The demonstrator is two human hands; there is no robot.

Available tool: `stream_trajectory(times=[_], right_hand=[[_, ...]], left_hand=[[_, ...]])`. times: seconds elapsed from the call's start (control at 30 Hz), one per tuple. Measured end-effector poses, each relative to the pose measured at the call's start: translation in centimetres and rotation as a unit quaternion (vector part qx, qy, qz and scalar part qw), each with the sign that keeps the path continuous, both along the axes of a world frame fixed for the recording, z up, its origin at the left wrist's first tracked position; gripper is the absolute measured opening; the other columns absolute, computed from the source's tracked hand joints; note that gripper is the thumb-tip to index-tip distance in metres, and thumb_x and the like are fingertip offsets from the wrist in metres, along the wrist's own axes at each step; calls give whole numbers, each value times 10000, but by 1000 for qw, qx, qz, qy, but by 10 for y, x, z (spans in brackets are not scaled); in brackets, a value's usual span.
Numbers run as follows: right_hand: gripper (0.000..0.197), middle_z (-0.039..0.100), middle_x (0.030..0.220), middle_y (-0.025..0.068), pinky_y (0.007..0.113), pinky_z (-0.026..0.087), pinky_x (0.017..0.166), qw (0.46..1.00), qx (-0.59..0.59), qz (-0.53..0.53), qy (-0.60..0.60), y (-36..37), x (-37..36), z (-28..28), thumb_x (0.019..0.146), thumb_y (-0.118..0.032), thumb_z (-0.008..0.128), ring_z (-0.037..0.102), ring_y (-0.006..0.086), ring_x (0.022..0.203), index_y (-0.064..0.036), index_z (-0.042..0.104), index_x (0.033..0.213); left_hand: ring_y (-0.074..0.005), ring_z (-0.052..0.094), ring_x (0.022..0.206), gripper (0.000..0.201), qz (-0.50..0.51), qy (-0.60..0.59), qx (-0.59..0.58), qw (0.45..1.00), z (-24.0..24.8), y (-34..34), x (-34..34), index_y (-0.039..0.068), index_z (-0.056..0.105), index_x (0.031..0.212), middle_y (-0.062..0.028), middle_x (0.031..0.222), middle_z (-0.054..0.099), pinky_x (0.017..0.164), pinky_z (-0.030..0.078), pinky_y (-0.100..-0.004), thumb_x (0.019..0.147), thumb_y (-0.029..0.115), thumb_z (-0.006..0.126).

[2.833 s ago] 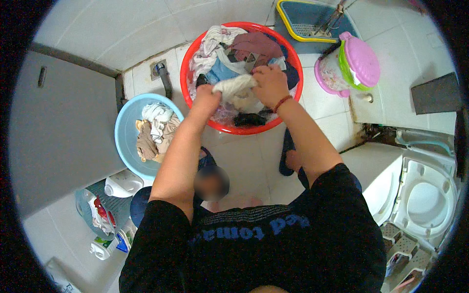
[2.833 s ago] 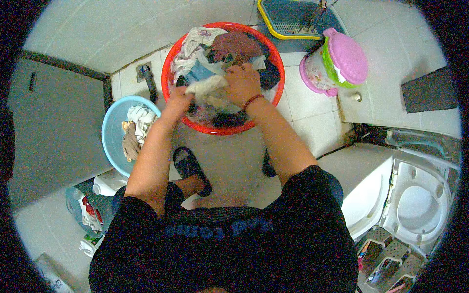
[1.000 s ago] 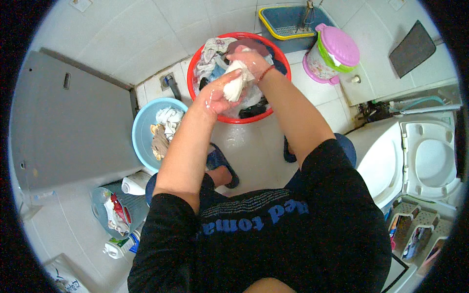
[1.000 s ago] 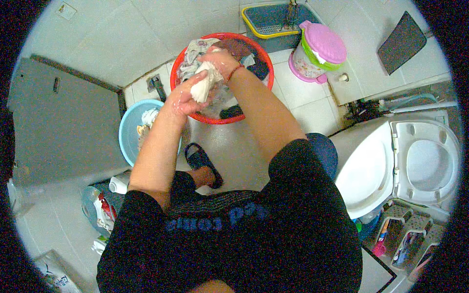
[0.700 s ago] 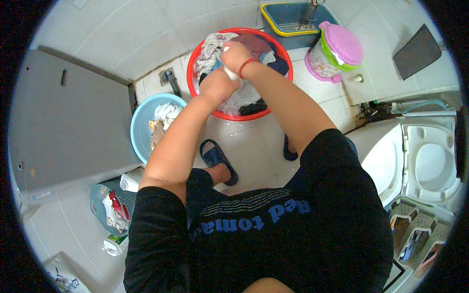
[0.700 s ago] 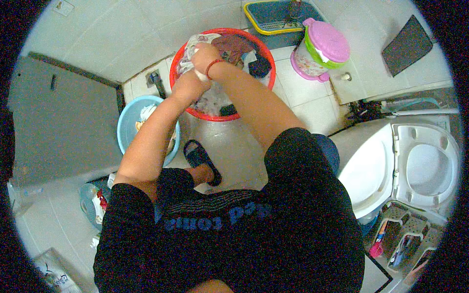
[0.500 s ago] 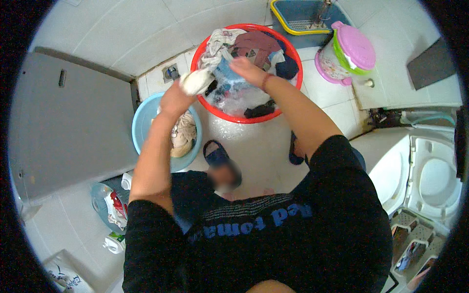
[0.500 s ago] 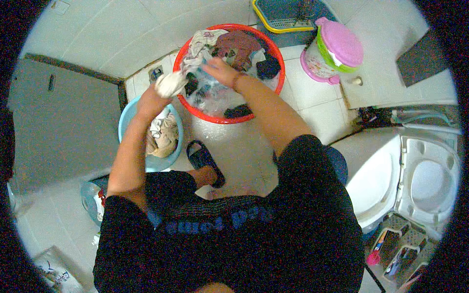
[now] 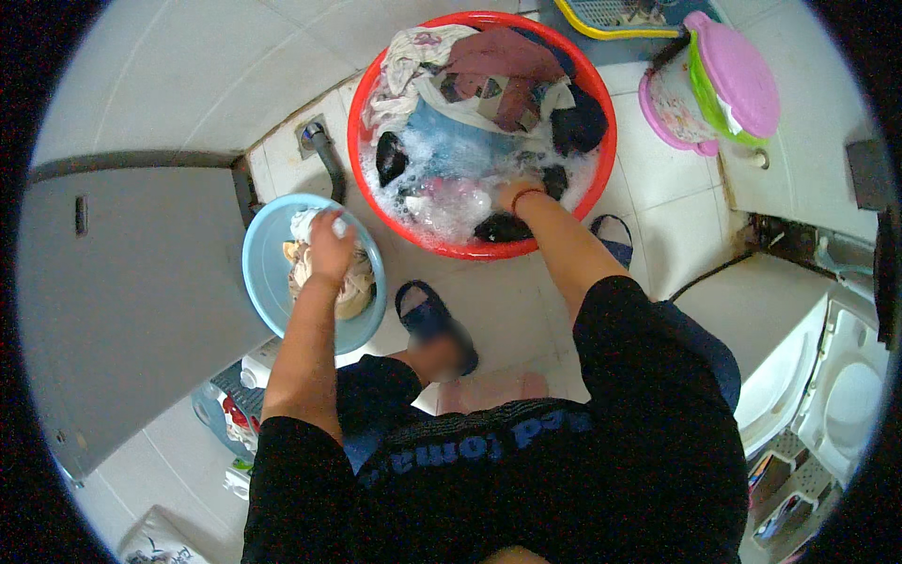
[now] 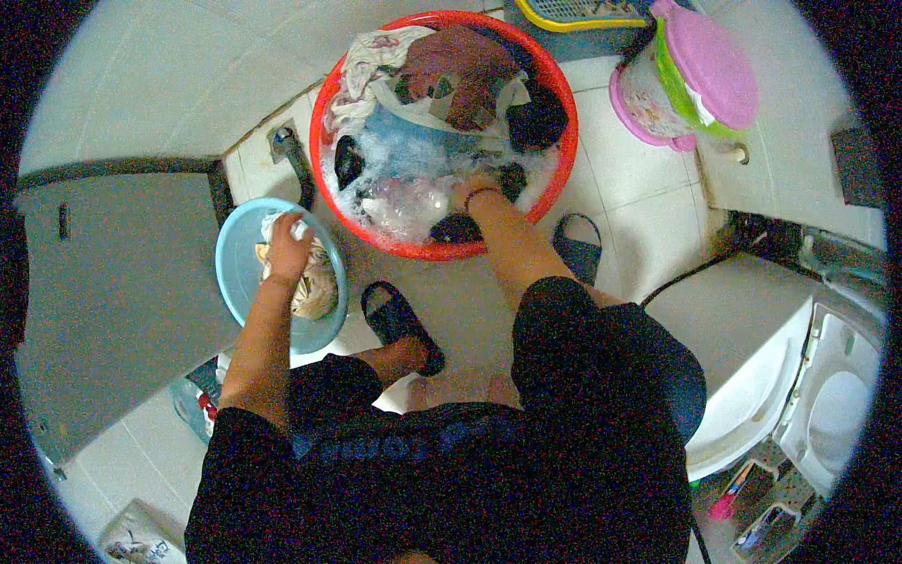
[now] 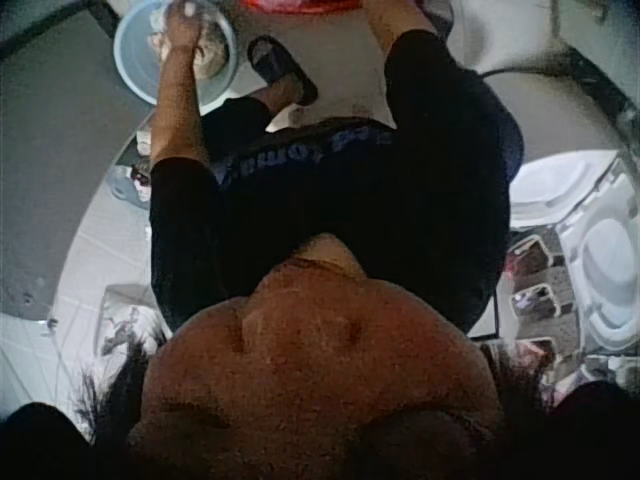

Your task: The person washes clothes by hand in a red bucket filled with soapy water, rubbing the fabric together, wringing out individual items, and then placing the items into a separate blue bucket.

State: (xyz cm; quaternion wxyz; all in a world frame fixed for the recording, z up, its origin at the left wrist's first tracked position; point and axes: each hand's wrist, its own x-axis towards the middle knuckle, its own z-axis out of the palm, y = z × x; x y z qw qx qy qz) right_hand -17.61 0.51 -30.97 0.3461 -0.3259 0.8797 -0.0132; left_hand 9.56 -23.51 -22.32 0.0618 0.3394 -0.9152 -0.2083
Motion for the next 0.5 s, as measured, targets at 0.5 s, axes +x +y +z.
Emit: stream_trajectory(times=[0.5], right_hand=[[339, 527, 1236, 102, 458, 369, 928, 807, -564, 115, 133, 23, 87, 289, 687, -231, 693, 435, 347, 1123, -107, 642, 998]], left_hand=[[-309, 434, 1283, 545, 61, 353, 880, 312, 70, 153, -132, 112, 462, 1347, -108, 1378, 484, 1073, 334, -452, 935, 471, 457]])
